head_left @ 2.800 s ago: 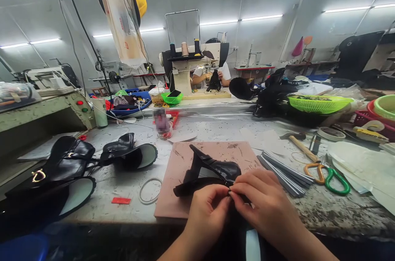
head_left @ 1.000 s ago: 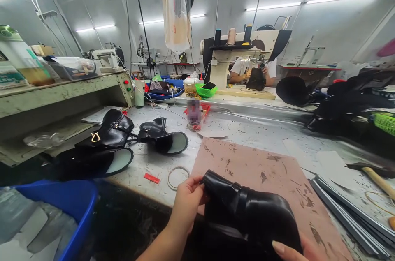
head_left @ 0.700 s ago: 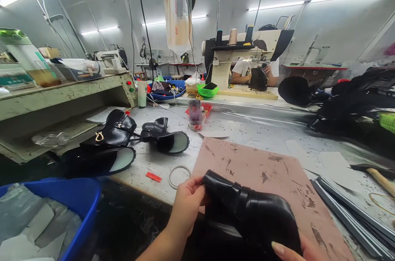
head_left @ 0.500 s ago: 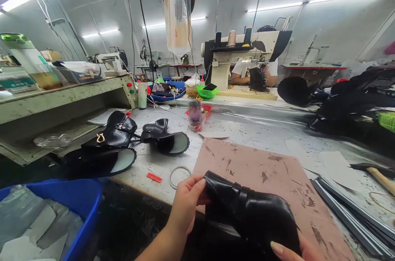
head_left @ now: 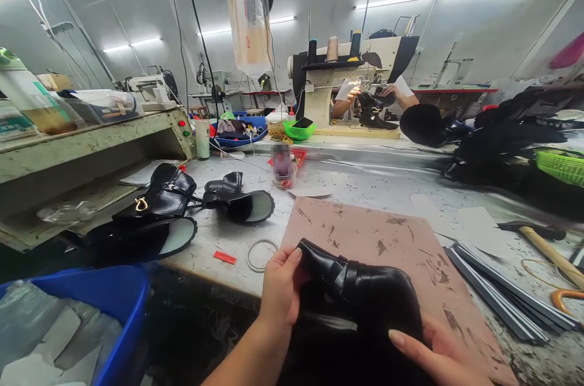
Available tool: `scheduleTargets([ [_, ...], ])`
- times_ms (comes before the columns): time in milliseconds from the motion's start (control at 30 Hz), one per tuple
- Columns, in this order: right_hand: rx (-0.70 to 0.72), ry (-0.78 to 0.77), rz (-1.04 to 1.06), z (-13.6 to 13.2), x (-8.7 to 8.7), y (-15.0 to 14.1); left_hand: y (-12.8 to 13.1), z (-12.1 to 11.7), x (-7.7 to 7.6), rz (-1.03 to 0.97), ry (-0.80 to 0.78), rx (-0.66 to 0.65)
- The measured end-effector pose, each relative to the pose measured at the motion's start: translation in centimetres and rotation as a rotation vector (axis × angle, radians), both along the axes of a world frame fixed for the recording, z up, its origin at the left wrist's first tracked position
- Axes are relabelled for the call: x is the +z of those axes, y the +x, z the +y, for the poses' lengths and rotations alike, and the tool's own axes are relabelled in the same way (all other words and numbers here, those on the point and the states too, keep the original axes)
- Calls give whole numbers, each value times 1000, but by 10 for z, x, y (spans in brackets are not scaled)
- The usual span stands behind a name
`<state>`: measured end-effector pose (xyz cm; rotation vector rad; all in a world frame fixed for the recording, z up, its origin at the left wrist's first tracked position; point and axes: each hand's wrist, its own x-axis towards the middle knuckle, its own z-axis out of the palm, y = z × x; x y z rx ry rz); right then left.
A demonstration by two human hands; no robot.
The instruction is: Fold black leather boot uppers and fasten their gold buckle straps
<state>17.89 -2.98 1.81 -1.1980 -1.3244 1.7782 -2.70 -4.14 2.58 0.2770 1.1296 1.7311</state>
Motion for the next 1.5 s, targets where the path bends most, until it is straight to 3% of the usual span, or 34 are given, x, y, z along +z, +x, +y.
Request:
scheduleTargets([
  [167, -53, -2, 93, 2, -2, 0, 5, 1, 1, -110, -36, -60],
  [333, -37, 32, 132, 3, 3, 0, 14, -3, 5, 109, -79, -316],
  [433, -22, 72, 139, 2, 4, 0, 18, -2, 2, 174, -35, -319],
  [900, -12, 103, 178, 4, 0, 5, 32, -1, 0, 68, -86, -317],
  [1133, 19, 168, 154, 8, -4, 9, 39, -3, 1, 175, -181, -529],
  [1367, 78, 148, 151, 10, 5, 9, 41, -2, -3, 176, -135, -567],
  [1500, 82, 138, 177, 9, 6, 9, 38, 0, 1, 320, -78, -644],
])
